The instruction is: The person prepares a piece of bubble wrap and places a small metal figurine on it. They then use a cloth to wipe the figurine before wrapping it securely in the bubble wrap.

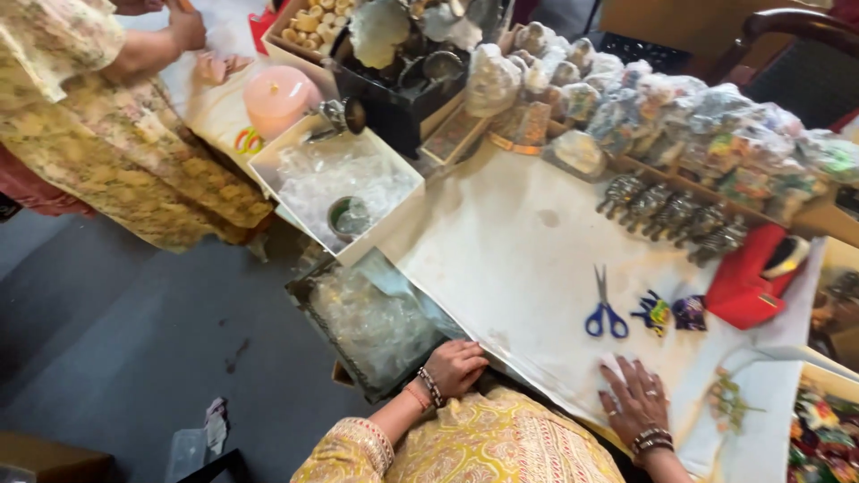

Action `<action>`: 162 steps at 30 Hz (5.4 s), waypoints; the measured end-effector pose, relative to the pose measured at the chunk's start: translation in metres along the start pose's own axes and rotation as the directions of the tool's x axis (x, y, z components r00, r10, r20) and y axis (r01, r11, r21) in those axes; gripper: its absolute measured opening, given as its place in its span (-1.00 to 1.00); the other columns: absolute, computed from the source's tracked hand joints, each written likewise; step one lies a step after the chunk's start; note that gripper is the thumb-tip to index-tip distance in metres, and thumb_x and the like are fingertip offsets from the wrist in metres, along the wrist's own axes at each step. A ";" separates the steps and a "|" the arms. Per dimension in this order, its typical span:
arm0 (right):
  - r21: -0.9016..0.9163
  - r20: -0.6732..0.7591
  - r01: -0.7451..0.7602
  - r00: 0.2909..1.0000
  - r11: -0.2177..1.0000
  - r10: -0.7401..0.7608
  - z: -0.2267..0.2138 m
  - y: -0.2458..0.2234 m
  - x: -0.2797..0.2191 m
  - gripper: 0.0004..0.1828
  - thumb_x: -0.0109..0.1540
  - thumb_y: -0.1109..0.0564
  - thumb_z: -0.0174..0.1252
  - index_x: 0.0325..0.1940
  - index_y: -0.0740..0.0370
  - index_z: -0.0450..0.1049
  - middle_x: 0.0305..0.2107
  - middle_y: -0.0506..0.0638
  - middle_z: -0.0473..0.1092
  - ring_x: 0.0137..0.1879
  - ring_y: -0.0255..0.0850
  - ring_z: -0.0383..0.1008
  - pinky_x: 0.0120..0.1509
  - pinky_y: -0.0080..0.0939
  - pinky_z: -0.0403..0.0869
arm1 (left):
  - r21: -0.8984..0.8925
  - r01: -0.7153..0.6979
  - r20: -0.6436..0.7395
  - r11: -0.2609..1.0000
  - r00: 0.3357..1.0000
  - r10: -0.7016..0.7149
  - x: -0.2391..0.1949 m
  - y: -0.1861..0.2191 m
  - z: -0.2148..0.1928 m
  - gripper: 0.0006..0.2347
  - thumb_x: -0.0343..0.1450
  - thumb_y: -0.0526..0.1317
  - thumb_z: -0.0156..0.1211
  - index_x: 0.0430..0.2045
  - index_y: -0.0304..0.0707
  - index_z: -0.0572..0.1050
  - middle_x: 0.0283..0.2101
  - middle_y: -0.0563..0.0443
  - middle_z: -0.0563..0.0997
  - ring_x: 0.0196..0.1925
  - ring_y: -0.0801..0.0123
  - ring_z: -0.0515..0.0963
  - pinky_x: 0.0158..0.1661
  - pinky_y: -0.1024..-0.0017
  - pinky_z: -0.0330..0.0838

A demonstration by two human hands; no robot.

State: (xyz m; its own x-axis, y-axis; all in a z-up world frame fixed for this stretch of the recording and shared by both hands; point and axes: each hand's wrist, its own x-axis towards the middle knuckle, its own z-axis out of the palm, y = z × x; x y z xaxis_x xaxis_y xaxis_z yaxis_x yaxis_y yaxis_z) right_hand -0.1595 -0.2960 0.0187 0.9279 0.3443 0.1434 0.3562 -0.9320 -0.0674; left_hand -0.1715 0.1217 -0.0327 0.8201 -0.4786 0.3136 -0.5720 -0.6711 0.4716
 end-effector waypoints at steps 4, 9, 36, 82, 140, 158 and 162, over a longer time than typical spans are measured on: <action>-0.037 0.001 -0.019 1.000 0.999 0.019 0.004 -0.001 0.003 -0.39 0.15 -0.17 0.06 0.31 -0.21 0.28 0.39 -0.05 0.13 0.52 -0.02 0.06 0.58 0.23 0.03 | -0.073 0.063 -0.155 0.995 0.985 -0.073 -0.006 -0.020 -0.053 -0.94 0.51 -0.27 0.25 -0.22 -0.13 0.64 -0.04 0.02 0.68 0.06 0.29 0.69 0.00 0.36 0.59; -0.009 -0.022 -0.019 1.000 1.000 0.019 0.002 -0.003 0.001 -0.37 0.15 -0.16 0.07 0.33 -0.22 0.27 0.38 -0.07 0.15 0.53 0.00 0.07 0.56 0.21 0.06 | 0.111 0.306 -0.626 0.945 0.760 -0.172 0.022 -0.055 -0.135 -0.91 0.42 -0.32 0.23 -0.26 -0.14 0.59 -0.10 -0.02 0.68 0.01 0.16 0.69 -0.01 0.29 0.60; -0.106 0.104 -0.170 0.978 0.980 0.181 -0.016 -0.026 0.006 -0.41 0.22 -0.16 0.06 0.35 -0.23 0.23 0.40 -0.10 0.07 0.53 -0.02 -0.01 0.52 0.24 -0.02 | 0.337 0.084 0.402 0.938 0.888 -0.224 0.142 -0.050 -0.027 -0.28 0.39 0.37 -0.11 0.45 0.24 -0.06 0.56 -0.07 -0.25 0.57 0.09 -0.39 0.33 -0.43 -0.49; -0.206 0.182 -0.270 0.934 0.941 0.308 0.023 -0.019 0.000 -0.27 0.17 -0.24 -0.08 0.44 -0.31 0.04 0.50 -0.16 -0.08 0.57 -0.01 -0.08 0.53 0.24 0.04 | 0.113 0.689 0.464 0.716 0.601 -0.651 -0.040 -0.218 0.132 -0.27 0.28 0.26 0.30 0.29 -0.11 0.34 0.47 -0.13 0.09 0.54 -0.09 -0.09 0.45 0.02 -0.36; 0.902 0.385 -0.338 0.911 -0.268 0.147 0.019 -0.136 0.129 -0.59 0.27 0.23 0.14 0.21 0.35 0.40 -0.05 0.07 0.52 0.03 -0.15 0.57 0.05 -0.15 0.58 | -0.822 0.017 -0.040 0.569 0.995 -0.087 0.113 0.030 -0.155 -0.69 0.37 -0.36 0.32 0.01 -0.27 0.58 0.17 -0.14 0.61 0.32 0.17 0.52 0.35 0.21 0.35; 0.822 0.466 -0.389 0.880 -0.416 0.097 -0.012 -0.070 0.107 -0.48 0.20 0.20 0.17 0.26 0.25 0.35 -0.12 0.05 0.53 -0.13 -0.26 0.61 -0.10 -0.18 0.64 | -0.861 0.439 0.317 0.255 0.858 -0.405 0.162 -0.049 -0.104 -0.76 0.51 -0.01 0.18 -0.46 -0.14 0.51 -0.54 0.26 0.47 -0.53 0.62 0.34 -0.48 0.58 0.27; 0.875 0.484 -0.438 0.797 -0.207 0.361 0.028 -0.033 0.093 -0.59 0.22 0.31 0.20 0.18 0.31 0.46 -0.18 0.06 0.54 -0.21 -0.28 0.58 -0.11 -0.22 0.60 | -0.955 0.282 0.162 0.096 0.762 -0.627 0.141 -0.083 -0.122 -0.66 0.59 -0.01 0.18 -0.56 -0.15 0.40 -0.53 0.27 0.31 -0.53 0.63 0.21 -0.54 0.56 0.09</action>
State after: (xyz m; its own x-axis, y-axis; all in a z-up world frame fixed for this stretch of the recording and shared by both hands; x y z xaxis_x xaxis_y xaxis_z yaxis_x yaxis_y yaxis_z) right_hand -0.0822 -0.2306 0.0070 0.9218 -0.0069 -0.3877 -0.3829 0.1412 -0.9129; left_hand -0.0066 0.1788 0.0732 0.9811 -0.0352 -0.1902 0.1907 0.3413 0.9204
